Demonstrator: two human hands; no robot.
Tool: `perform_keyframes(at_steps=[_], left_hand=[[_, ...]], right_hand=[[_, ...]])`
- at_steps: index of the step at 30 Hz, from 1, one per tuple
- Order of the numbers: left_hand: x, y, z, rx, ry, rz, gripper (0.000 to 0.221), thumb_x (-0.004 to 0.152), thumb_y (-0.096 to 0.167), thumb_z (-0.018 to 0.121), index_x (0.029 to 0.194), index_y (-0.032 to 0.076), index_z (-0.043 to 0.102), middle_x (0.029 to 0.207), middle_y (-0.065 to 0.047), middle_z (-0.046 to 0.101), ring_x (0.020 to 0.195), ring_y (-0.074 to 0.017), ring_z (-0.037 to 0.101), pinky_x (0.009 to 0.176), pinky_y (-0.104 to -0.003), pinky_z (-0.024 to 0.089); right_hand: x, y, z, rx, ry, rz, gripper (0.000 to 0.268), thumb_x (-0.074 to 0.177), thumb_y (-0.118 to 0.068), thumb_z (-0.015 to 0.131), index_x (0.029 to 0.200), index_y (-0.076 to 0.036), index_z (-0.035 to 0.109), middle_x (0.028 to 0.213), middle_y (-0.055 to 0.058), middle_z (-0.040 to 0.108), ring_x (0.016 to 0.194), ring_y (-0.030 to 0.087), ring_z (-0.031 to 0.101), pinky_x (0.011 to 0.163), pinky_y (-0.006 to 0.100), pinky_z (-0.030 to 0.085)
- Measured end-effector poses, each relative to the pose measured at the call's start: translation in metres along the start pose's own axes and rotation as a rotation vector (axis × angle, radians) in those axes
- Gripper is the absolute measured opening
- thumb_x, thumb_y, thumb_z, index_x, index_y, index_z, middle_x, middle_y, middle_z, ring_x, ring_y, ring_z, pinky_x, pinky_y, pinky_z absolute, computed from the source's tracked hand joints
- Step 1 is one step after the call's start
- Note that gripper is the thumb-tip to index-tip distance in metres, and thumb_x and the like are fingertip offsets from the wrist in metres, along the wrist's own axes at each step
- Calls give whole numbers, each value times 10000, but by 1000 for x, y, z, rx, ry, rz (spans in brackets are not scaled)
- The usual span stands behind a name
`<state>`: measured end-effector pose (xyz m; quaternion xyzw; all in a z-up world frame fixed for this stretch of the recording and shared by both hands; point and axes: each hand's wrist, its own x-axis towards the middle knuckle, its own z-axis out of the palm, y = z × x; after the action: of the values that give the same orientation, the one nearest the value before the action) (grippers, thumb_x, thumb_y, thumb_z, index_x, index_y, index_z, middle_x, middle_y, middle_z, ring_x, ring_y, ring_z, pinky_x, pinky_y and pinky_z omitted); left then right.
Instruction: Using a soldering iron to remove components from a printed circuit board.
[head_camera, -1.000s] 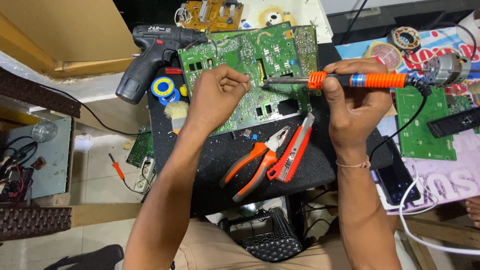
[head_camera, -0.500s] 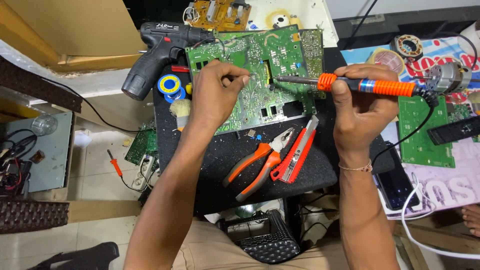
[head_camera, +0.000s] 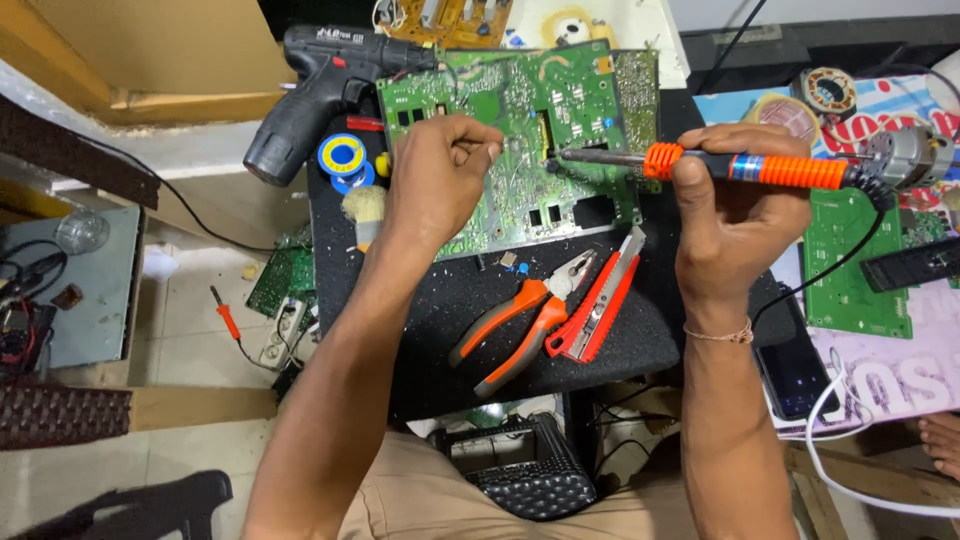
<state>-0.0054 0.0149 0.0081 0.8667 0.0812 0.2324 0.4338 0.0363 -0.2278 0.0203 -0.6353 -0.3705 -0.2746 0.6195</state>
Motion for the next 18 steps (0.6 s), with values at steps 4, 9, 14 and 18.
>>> perform_keyframes(at_steps=[4,9,14,18], left_hand=[[0,7,2,-18,-61,16,133,842,7,735,966,-1,781,732,-44,725,483,-43,465,409,-194,404],[-4,18,6,-103,-187,-102,94,879,36,754,965,13,786,720,-24,716,477,-33,448,398,-188,389],[-2,16,3,-182,-198,-42,106,879,18,754,983,7,773,771,-41,719,548,-39,493,464,-170,431],[-3,20,2,-343,-208,-77,111,908,-12,716,1015,-32,733,812,-73,721,573,-48,528,455,-178,435]], right_hand=[[2,-4,1,-68,3,-27,215,1081,-41,663,1169,-7,469,1148,134,542,1073,292,615,1029,412,538],[0,1,-3,19,-8,12,207,1044,-39,672,1147,-25,493,1102,125,573,1013,258,634,982,376,576],[0,0,-5,44,-12,31,174,1030,-25,634,1132,-34,493,1083,128,564,978,245,613,957,365,554],[0,-2,-6,43,-7,46,187,1020,-3,645,1121,-20,489,1074,149,583,966,251,633,928,353,573]])
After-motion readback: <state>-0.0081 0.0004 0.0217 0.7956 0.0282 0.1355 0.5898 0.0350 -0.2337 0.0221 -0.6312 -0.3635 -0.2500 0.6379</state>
